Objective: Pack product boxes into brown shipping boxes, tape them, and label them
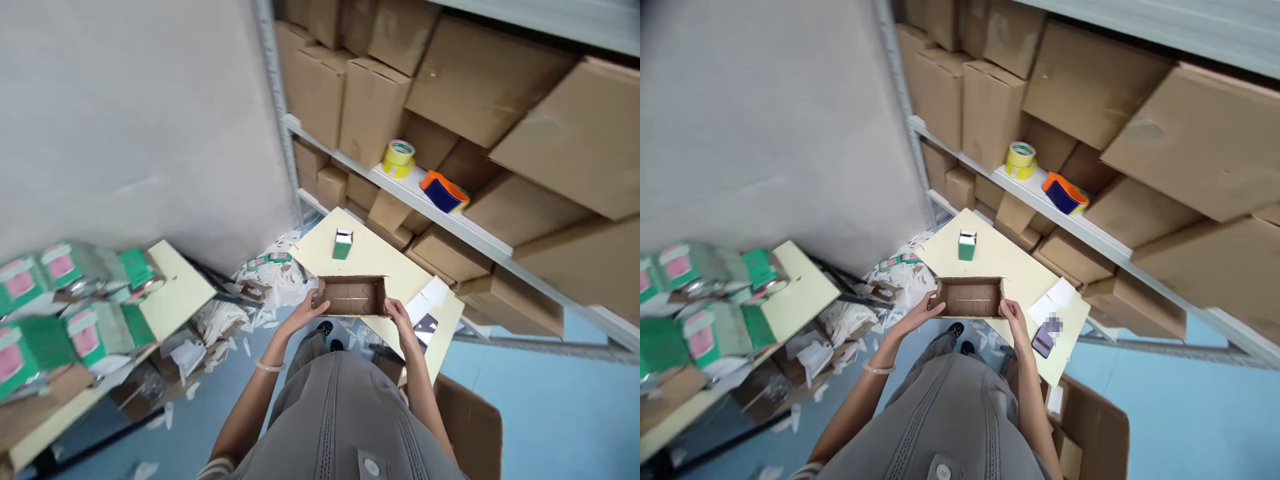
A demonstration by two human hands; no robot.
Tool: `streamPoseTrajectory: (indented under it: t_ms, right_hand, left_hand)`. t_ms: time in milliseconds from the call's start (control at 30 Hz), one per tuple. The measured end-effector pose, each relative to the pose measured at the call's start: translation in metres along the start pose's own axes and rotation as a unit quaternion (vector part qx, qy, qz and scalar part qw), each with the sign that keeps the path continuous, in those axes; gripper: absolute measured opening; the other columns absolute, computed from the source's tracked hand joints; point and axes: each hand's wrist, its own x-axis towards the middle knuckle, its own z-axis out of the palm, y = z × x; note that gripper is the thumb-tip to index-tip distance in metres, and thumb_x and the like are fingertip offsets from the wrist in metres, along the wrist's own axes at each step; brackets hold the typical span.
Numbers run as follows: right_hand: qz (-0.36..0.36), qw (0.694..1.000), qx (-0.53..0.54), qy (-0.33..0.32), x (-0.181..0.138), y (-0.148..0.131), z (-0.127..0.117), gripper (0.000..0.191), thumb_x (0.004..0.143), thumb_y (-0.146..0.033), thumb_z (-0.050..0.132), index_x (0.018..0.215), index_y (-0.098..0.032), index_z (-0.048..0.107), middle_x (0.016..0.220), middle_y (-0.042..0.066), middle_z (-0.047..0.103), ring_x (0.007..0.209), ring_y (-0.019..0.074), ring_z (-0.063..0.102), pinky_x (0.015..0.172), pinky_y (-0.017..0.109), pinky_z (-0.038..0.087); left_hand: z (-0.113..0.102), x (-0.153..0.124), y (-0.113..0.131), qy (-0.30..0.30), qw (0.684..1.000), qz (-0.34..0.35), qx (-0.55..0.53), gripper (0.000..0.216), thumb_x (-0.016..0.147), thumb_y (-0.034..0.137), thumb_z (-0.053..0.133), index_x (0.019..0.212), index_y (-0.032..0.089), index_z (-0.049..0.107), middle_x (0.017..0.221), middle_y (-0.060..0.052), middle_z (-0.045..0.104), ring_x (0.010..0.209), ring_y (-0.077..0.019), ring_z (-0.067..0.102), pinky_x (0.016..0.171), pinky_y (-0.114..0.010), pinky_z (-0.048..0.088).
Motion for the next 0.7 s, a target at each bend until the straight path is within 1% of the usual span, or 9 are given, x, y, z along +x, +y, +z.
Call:
streamPoseTrajectory:
  t_ms: [67, 133, 200, 267, 333, 400, 500, 600, 700]
  right_hand:
    - [-0.001, 0.998, -0.025, -0.062, 0.002, -0.002, 0.009, 0.043, 0.062, -0.067, 0.073, 0.082, -0.029, 0.067, 0.086, 0.002, 0.070, 0.092, 0.0278, 0.064, 0.084, 0.039, 0.051]
    - [-0.006, 0.991, -0.054, -0.122, 0.003, -0.002, 0.019, 0.047, 0.065, -0.067, 0.072, 0.088, -0.027, 0.068, 0.093, 0.003, 0.072, 0.100, 0.0279, 0.065, 0.089, 0.038, 0.051]
    - [-0.010, 0.981, -0.085, -0.175, 0.003, 0.003, 0.032, 0.054, 0.068, -0.067, 0.071, 0.101, -0.024, 0.067, 0.105, 0.005, 0.072, 0.110, 0.0275, 0.063, 0.096, 0.037, 0.049]
    - [-0.017, 0.966, -0.119, -0.228, 0.001, 0.011, 0.048, 0.063, 0.071, -0.065, 0.071, 0.114, -0.020, 0.064, 0.119, 0.007, 0.070, 0.119, 0.0273, 0.060, 0.102, 0.038, 0.046]
    - [-0.032, 0.945, -0.152, -0.287, -0.003, 0.021, 0.067, 0.069, 0.071, -0.064, 0.072, 0.121, -0.017, 0.061, 0.125, 0.010, 0.067, 0.123, 0.0282, 0.059, 0.105, 0.039, 0.045]
    - [-0.047, 0.919, -0.173, -0.350, -0.010, 0.030, 0.088, 0.072, 0.071, -0.065, 0.071, 0.122, -0.015, 0.061, 0.127, 0.012, 0.067, 0.123, 0.0297, 0.059, 0.106, 0.040, 0.045]
    - [-0.055, 0.879, -0.192, -0.433, -0.024, 0.038, 0.120, 0.073, 0.072, -0.068, 0.067, 0.122, -0.015, 0.065, 0.130, 0.014, 0.067, 0.124, 0.0313, 0.059, 0.107, 0.042, 0.045]
    - [-0.075, 0.851, -0.230, -0.467, -0.039, 0.039, 0.152, 0.068, 0.077, -0.070, 0.059, 0.117, -0.016, 0.071, 0.129, 0.014, 0.067, 0.125, 0.0330, 0.059, 0.107, 0.045, 0.045]
    - [-0.120, 0.829, -0.292, -0.463, -0.052, 0.035, 0.180, 0.065, 0.082, -0.070, 0.048, 0.106, -0.016, 0.075, 0.121, 0.015, 0.071, 0.121, 0.0332, 0.062, 0.104, 0.045, 0.047]
  left_hand:
    - [0.002, -0.022, -0.014, 0.049, 0.998, -0.006, -0.040, 0.092, 0.076, 0.072, 0.063, 0.146, 0.019, 0.038, 0.147, -0.019, 0.050, 0.136, -0.0354, 0.048, 0.106, -0.044, 0.045]
    - [0.005, -0.047, -0.028, 0.084, 0.993, -0.010, -0.085, 0.092, 0.076, 0.073, 0.062, 0.147, 0.020, 0.036, 0.147, -0.018, 0.050, 0.134, -0.0342, 0.050, 0.104, -0.044, 0.047]
    - [0.012, -0.072, -0.043, 0.117, 0.986, -0.020, -0.120, 0.092, 0.078, 0.073, 0.060, 0.149, 0.021, 0.034, 0.149, -0.018, 0.047, 0.135, -0.0338, 0.049, 0.104, -0.044, 0.048]
    - [0.020, -0.097, -0.059, 0.165, 0.975, -0.032, -0.142, 0.093, 0.078, 0.072, 0.061, 0.149, 0.020, 0.033, 0.151, -0.019, 0.045, 0.138, -0.0345, 0.046, 0.106, -0.045, 0.046]
    - [0.029, -0.122, -0.075, 0.232, 0.959, -0.047, -0.157, 0.093, 0.077, 0.072, 0.061, 0.148, 0.019, 0.034, 0.151, -0.019, 0.046, 0.140, -0.0348, 0.043, 0.109, -0.046, 0.043]
    - [0.038, -0.146, -0.090, 0.300, 0.937, -0.061, -0.171, 0.092, 0.078, 0.073, 0.059, 0.148, 0.018, 0.035, 0.149, -0.019, 0.049, 0.140, -0.0339, 0.044, 0.111, -0.046, 0.041]
    - [0.045, -0.185, -0.108, 0.383, 0.899, -0.086, -0.196, 0.089, 0.082, 0.076, 0.050, 0.145, 0.015, 0.039, 0.147, -0.019, 0.052, 0.136, -0.0327, 0.049, 0.112, -0.045, 0.040]
    - [0.045, -0.221, -0.120, 0.442, 0.864, -0.121, -0.209, 0.085, 0.084, 0.079, 0.040, 0.141, 0.016, 0.047, 0.144, -0.017, 0.056, 0.135, -0.0327, 0.051, 0.113, -0.046, 0.038]
    - [0.038, -0.247, -0.128, 0.497, 0.834, -0.128, -0.202, 0.079, 0.086, 0.078, 0.035, 0.135, 0.019, 0.056, 0.144, -0.012, 0.057, 0.137, -0.0322, 0.048, 0.117, -0.047, 0.034]
